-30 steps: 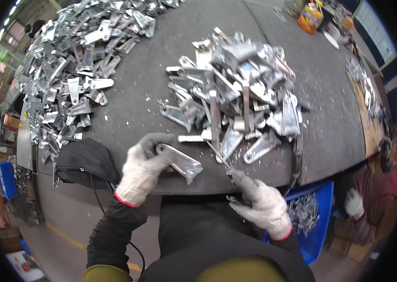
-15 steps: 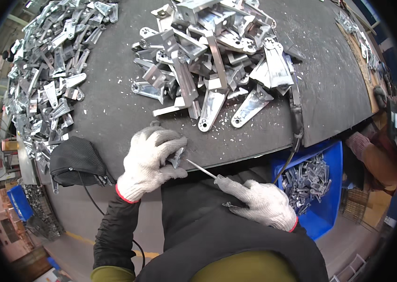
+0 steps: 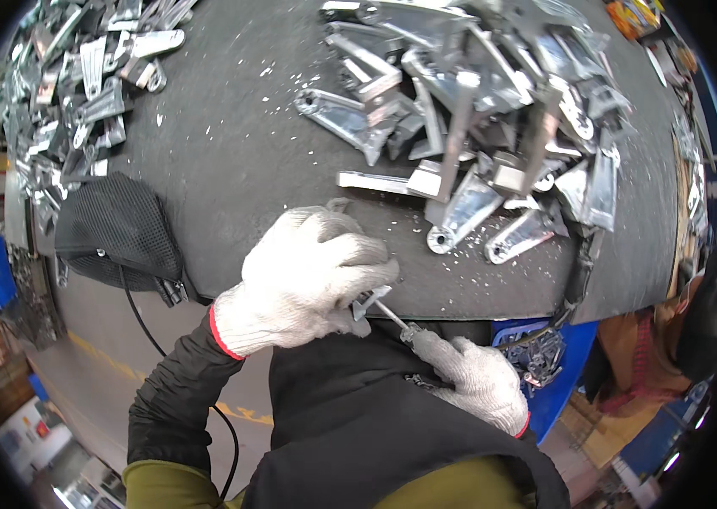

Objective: The person deburrs metal pieces one by one using a handheld grinding tool, holding each part by hand to smooth the edges and grooves before placing them on the workbench.

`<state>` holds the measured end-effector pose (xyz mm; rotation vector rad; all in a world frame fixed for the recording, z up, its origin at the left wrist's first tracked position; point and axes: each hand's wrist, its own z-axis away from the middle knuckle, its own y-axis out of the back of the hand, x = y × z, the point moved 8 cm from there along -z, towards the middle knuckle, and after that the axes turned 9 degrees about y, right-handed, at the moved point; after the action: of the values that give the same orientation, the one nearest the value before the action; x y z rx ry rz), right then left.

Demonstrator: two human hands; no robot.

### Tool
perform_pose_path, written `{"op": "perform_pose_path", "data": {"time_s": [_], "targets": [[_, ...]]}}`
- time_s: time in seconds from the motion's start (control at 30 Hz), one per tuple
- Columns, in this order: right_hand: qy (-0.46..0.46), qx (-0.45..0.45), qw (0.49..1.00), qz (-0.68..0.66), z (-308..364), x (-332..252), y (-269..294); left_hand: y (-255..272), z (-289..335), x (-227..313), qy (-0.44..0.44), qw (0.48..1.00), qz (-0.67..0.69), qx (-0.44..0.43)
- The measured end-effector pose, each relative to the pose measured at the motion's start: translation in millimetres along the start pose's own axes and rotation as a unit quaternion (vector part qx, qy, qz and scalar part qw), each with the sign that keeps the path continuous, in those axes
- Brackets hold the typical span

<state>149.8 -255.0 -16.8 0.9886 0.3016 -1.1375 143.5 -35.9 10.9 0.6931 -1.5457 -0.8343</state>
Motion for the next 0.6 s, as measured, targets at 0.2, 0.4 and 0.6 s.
{"op": "perform_pose_path", "data": {"time_s": [0.2, 0.4, 0.6], "targets": [[0.003, -0.024, 0.978, -0.209, -16.6, -21.0, 0.6, 1.9, 4.0, -5.1, -0.012, 0.999, 0.034, 0.016], [-0.026, 0.022, 0.983, -0.179, -15.7, -6.3, -22.1, -1.5, 2.0, -6.3, -0.012, 0.999, 0.023, 0.026], [-0.193, 0.004, 0.971, -0.145, -13.9, -5.1, -17.3, -1.7, 5.1, -7.2, -0.029, 0.999, 0.027, 0.033]]}}
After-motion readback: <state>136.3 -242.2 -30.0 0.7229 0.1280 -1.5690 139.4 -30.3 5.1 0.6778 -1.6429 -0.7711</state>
